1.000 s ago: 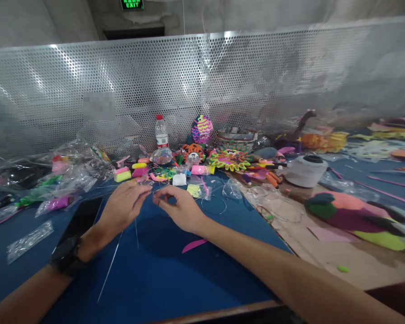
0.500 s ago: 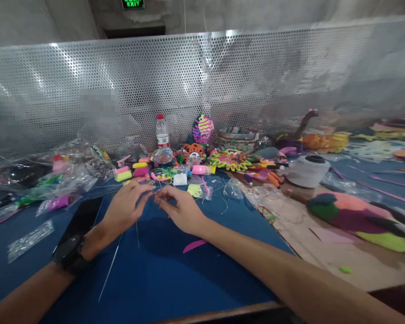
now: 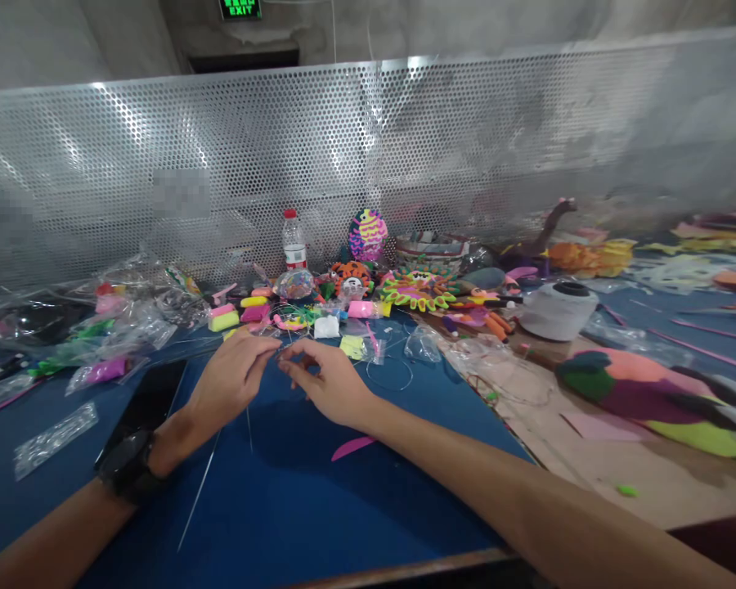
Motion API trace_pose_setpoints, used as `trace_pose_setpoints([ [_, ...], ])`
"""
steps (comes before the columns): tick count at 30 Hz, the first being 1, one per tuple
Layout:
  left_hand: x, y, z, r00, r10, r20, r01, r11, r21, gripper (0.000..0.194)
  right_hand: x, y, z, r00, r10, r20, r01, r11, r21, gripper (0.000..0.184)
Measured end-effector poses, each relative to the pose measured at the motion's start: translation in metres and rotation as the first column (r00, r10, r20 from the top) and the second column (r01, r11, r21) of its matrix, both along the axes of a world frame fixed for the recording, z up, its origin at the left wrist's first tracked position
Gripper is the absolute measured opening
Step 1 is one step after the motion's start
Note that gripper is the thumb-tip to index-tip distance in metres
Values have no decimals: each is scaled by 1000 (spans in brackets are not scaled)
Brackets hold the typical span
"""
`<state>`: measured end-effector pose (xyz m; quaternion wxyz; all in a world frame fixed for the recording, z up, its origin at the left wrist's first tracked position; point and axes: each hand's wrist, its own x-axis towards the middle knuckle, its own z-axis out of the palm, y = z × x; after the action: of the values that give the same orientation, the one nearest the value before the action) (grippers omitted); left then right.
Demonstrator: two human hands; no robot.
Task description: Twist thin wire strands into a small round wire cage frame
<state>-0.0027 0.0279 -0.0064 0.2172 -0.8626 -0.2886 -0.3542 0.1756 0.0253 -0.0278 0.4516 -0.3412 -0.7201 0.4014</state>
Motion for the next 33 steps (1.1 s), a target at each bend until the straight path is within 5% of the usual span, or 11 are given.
trace_pose_setpoints([
  [10, 0, -3, 3, 999, 28, -24, -26, 995, 94, 13, -1, 0, -1, 997, 19, -68, -15, 998, 61, 9],
  [20, 1, -4, -2, 993, 83, 88, -77, 995, -67, 11, 0, 0, -2, 1000, -25, -14, 27, 989, 145, 6],
  [33, 4, -6, -5, 981, 31, 190, 1, 986, -167, 9, -1, -1, -2, 999, -30, 27, 29, 998, 54, 11],
])
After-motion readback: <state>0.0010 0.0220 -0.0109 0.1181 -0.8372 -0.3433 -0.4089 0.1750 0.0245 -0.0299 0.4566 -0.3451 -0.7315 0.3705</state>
